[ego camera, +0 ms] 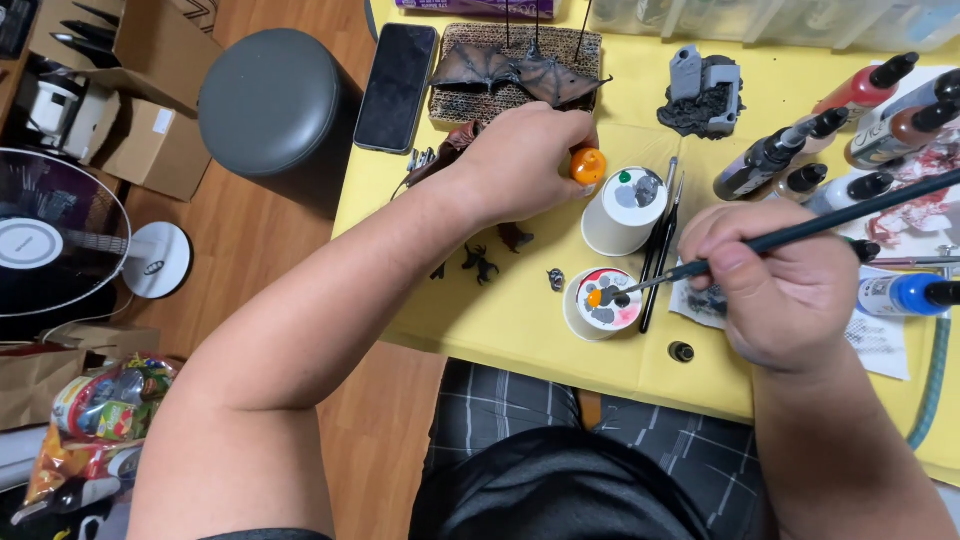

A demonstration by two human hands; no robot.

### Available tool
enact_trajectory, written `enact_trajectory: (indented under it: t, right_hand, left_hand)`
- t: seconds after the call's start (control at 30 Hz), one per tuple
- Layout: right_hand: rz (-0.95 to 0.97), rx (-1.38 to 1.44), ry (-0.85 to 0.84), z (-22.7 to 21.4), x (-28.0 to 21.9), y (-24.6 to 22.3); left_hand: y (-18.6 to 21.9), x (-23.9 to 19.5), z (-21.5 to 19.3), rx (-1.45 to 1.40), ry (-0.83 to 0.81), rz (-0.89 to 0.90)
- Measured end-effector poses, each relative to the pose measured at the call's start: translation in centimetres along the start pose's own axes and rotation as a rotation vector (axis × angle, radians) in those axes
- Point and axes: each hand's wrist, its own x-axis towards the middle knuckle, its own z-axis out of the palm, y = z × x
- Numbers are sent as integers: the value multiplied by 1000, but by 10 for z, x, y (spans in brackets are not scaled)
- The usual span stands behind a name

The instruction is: Painting fine details on a small miniature figure using a brush and acrylic paints at a hobbyist workstation.

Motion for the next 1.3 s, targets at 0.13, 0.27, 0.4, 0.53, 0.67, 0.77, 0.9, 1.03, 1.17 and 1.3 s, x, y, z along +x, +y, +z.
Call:
enact_trajectory:
  t: [0.13,0.27,0.4,0.53,0.67,0.77,0.9,1.03,1.17,1.3]
  right_hand:
    - [-5,-42,-77,6,3,-6]
    - [48,-115,-86,6,6,-10]
    - [84,-166,-127,5,6,-10]
    - [112,-179,-157,8,8,-8]
    - [123,-164,-103,10,2,-1]
    - [121,-110,-75,9,-1,3]
    - [97,-65,-91,13,4,-4]
    - [98,-109,-90,11,-1,2]
    - [70,-33,-81,11,2,4]
    - [67,-62,-85,11,1,2]
  left_hand:
    - [1,-12,-4,-8,-31,-29]
    - [33,-68,-26,10,248,140]
    - [75,-137,-32,-340,230,132]
    - [76,-158,35,-429,463,89]
    - [75,-162,75,-513,577,-9]
    - [73,-163,88,-454,641,-47]
    - [63,-159,101,-208,543,-126]
    - [62,-150,109,-86,518,-188]
    - [60,-140,103,-77,399,-230]
    - [57,-133,101,-96,276,-252]
